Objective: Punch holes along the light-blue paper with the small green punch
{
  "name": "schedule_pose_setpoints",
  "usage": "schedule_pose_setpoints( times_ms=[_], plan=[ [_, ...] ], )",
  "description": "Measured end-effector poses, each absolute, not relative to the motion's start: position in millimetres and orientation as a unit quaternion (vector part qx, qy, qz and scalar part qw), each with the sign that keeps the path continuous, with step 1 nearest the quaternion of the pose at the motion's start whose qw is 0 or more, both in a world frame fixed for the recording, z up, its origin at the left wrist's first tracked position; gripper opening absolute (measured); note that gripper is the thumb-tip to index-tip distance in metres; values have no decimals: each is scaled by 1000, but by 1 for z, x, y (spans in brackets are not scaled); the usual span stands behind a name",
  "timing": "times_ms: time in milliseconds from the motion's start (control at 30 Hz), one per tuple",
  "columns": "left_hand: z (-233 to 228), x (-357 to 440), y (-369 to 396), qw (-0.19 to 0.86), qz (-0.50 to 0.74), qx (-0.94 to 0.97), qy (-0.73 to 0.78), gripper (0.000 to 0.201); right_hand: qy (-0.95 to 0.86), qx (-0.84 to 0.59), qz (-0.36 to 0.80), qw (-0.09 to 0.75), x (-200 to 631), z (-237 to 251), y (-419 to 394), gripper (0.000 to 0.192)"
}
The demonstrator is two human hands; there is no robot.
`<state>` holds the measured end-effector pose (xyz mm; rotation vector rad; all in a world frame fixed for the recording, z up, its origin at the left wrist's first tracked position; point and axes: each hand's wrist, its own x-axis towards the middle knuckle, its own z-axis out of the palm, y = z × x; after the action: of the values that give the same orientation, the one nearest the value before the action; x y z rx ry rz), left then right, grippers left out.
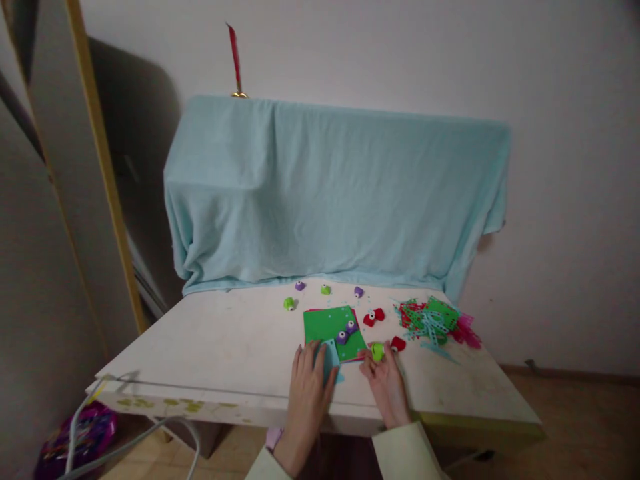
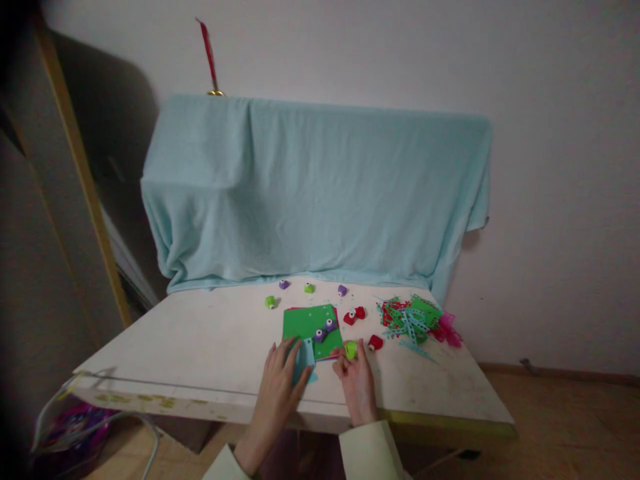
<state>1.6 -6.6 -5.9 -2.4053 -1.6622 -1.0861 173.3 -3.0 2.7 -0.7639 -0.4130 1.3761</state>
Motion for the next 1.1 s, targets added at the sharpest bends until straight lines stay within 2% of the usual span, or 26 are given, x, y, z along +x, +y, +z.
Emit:
schedule_pose_setpoints(
  times_ms=[167,500,633,867,1100],
  plan=[
    [-7,-4,-6,-9,-344,-772,-534,57,-177,-315,640,678,173,6,-3,30],
    [-2,-8,-8,-45,-322,-809,-489,51,-287,-331,608,662,160,19,-13,24],
    [6,-8,-12,-64,-330,-816,-471,57,-317,-348,583,662,156,24,-16,19],
    [14,-8,-19,-163,-356,-788,-476,27,-367,-388,526,662,154,20,-15,19],
    [9,-15,-12,-233,-388,-770,-450,37,-448,-452,465,615,158,8,-13,28]
  ],
)
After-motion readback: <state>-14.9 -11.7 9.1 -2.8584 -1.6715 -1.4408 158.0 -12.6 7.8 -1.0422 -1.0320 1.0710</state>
